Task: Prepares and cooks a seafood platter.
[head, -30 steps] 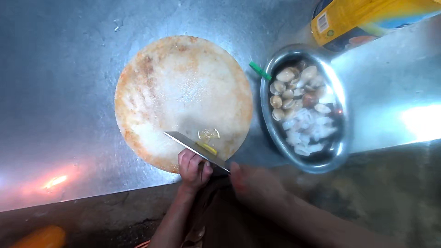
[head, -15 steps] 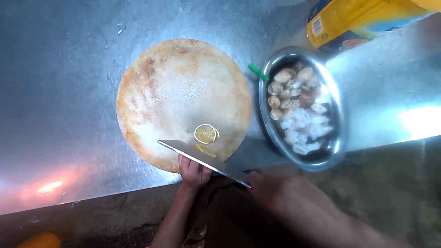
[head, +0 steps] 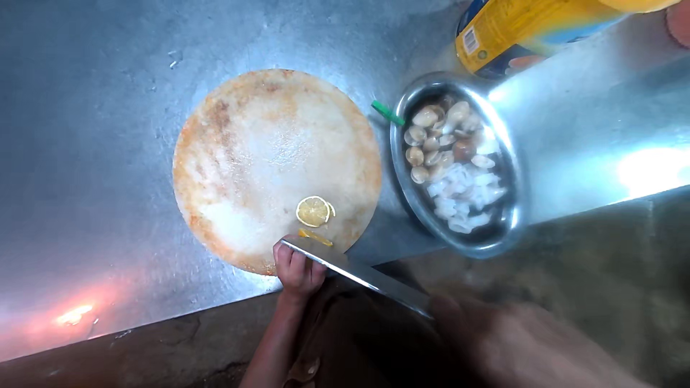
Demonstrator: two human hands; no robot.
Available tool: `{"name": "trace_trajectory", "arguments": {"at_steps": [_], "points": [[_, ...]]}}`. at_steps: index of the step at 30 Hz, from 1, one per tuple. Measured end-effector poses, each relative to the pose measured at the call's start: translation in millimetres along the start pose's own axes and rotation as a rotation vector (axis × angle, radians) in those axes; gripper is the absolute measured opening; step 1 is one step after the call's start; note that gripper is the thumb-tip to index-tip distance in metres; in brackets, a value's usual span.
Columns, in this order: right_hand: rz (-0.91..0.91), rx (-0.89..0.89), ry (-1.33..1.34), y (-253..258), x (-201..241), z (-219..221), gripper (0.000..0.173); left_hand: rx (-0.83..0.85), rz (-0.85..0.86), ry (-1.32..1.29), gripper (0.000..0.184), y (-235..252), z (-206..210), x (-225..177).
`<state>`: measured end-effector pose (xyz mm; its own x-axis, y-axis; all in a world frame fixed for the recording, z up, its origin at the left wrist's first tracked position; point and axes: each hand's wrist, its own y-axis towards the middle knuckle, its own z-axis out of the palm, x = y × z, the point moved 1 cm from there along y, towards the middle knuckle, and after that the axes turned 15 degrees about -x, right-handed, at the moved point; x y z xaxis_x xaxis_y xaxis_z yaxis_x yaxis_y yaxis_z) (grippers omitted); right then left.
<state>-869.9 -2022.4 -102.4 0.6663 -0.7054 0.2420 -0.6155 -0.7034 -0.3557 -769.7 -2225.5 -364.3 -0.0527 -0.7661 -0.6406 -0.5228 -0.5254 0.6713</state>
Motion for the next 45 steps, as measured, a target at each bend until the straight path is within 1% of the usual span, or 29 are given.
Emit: {"name": "trace_trajectory", "arguments": {"at_steps": [5, 9, 13, 15, 17, 19, 22, 25, 28, 32, 34, 38, 41, 45], "points": [[0.023, -0.040, -0.010, -6, 2, 1, 0.022, -0.001, 0.004, -0.003, 0.045, -1, 0, 1], [-0.007, -0.053, -0.006, -8, 1, 0, 0.021, -0.007, -0.006, -0.021, 0.046, -3, 0, 2], [-0.032, -0.081, 0.004, -9, 1, -4, 0.014, -0.026, -0.009, -0.034, 0.043, -4, 0, 2], [-0.021, -0.054, 0.018, -8, 1, -4, 0.012, -0.029, -0.019, -0.033, 0.042, -3, 1, 1], [-0.005, -0.042, 0.022, -8, 1, 2, 0.018, -0.032, -0.027, -0.029, 0.044, -2, 1, 1], [-0.009, -0.078, 0.004, -9, 1, 7, 0.021, -0.037, -0.036, -0.044, 0.044, -3, 1, 2], [-0.024, -0.088, -0.013, -10, 2, 2, 0.012, -0.040, -0.051, -0.075, 0.039, -4, 0, 2], [-0.018, -0.083, 0.000, -9, 3, -1, 0.008, -0.044, -0.030, -0.064, 0.040, -4, 1, 3], [-0.002, -0.078, 0.009, -8, 4, 4, 0.009, -0.040, -0.036, -0.041, 0.044, -3, 2, 2], [0.012, -0.075, 0.046, -6, 5, 9, 0.009, -0.063, -0.038, -0.021, 0.043, 0, 3, 0], [0.011, -0.068, 0.035, -4, 5, 10, 0.009, -0.063, -0.041, -0.001, 0.046, 0, 2, -1], [-0.047, -0.115, 0.023, 5, 4, 17, 0.006, -0.082, -0.044, 0.019, 0.046, 1, 2, -3], [-0.098, -0.178, 0.030, 12, -2, 24, 0.009, -0.085, -0.042, 0.015, 0.045, 2, 3, -2], [-0.111, -0.215, 0.030, 23, 2, 34, 0.012, -0.086, -0.057, 0.027, 0.043, 2, 1, -3]]}}
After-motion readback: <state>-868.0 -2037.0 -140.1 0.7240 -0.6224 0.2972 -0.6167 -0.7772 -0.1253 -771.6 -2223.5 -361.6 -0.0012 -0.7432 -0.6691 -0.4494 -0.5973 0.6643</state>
